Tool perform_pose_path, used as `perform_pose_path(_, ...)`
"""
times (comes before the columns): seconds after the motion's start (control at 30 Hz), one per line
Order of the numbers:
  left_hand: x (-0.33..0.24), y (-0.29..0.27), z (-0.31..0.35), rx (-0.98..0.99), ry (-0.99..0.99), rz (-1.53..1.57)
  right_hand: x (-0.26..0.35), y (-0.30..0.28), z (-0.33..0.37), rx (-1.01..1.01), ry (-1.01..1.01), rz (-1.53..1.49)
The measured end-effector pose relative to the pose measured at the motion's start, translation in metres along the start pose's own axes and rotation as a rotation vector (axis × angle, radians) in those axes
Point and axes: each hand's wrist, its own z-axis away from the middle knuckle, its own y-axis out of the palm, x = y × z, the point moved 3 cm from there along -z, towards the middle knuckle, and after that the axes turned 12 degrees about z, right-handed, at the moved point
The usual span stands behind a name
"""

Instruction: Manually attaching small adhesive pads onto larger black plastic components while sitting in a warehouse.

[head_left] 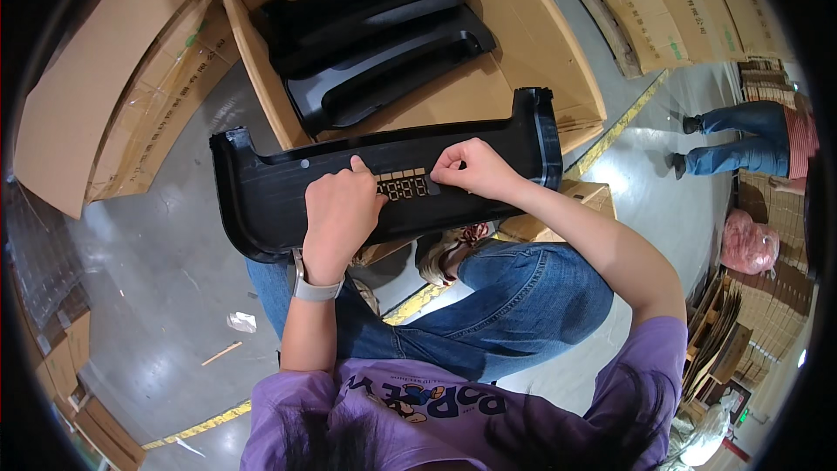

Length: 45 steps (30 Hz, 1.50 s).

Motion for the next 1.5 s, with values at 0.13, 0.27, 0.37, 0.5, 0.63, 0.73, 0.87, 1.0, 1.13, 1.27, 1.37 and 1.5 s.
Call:
perform_pose_path(0.13, 0.0, -0.001, -0.001, 0.024, -0.014, -0.006, -0.001, 0.003, -0.002, -0.016, -0.019, 0.047)
perform_pose_path(0.27, 0.005, 0.0, -0.003, 0.012, -0.015, -0.016, -0.003, 0.008, -0.009, -0.045, -0.035, 0.051)
perform_pose_path(0.37, 0.002, -0.004, -0.007, 0.008, -0.021, 0.019, -0.001, 0.002, -0.008, -0.06, -0.024, 0.074)
perform_pose_path(0.5, -0.021, -0.009, -0.015, -0.12, 0.136, 0.055, -0.007, -0.02, 0.012, -0.086, 0.06, 0.049)
perform_pose_path(0.63, 0.017, 0.002, 0.003, -0.156, 0.075, 0.0, 0.013, 0.009, -0.014, -0.121, -0.185, 0.151)
perform_pose_path(0.73, 0.028, 0.012, 0.004, -0.101, 0.022, -0.022, 0.004, 0.02, -0.029, -0.088, -0.177, 0.24)
perform_pose_path(0.87, 0.002, 0.007, -0.005, -0.099, 0.073, -0.004, -0.01, -0.001, -0.017, -0.035, -0.071, 0.253)
perform_pose_path(1.0, 0.003, 0.003, -0.001, -0.135, 0.007, 0.046, -0.007, 0.002, -0.02, 0.03, -0.021, 0.146)
perform_pose_path(1.13, 0.005, 0.001, -0.003, -0.135, 0.054, -0.022, 0.001, -0.001, -0.024, 0.005, -0.043, 0.23)
perform_pose_path(1.27, 0.009, -0.001, -0.001, -0.146, 0.044, -0.02, 0.003, 0.001, -0.021, -0.026, -0.095, 0.232)
perform_pose_path(1.37, 0.015, -0.002, 0.002, -0.135, 0.041, -0.031, 0.004, 0.005, -0.022, 0.036, -0.099, 0.199)
perform_pose_path(1.5, 0.009, -0.004, 0.0, -0.124, 0.054, -0.015, 0.003, 0.001, -0.02, 0.047, -0.119, 0.242)
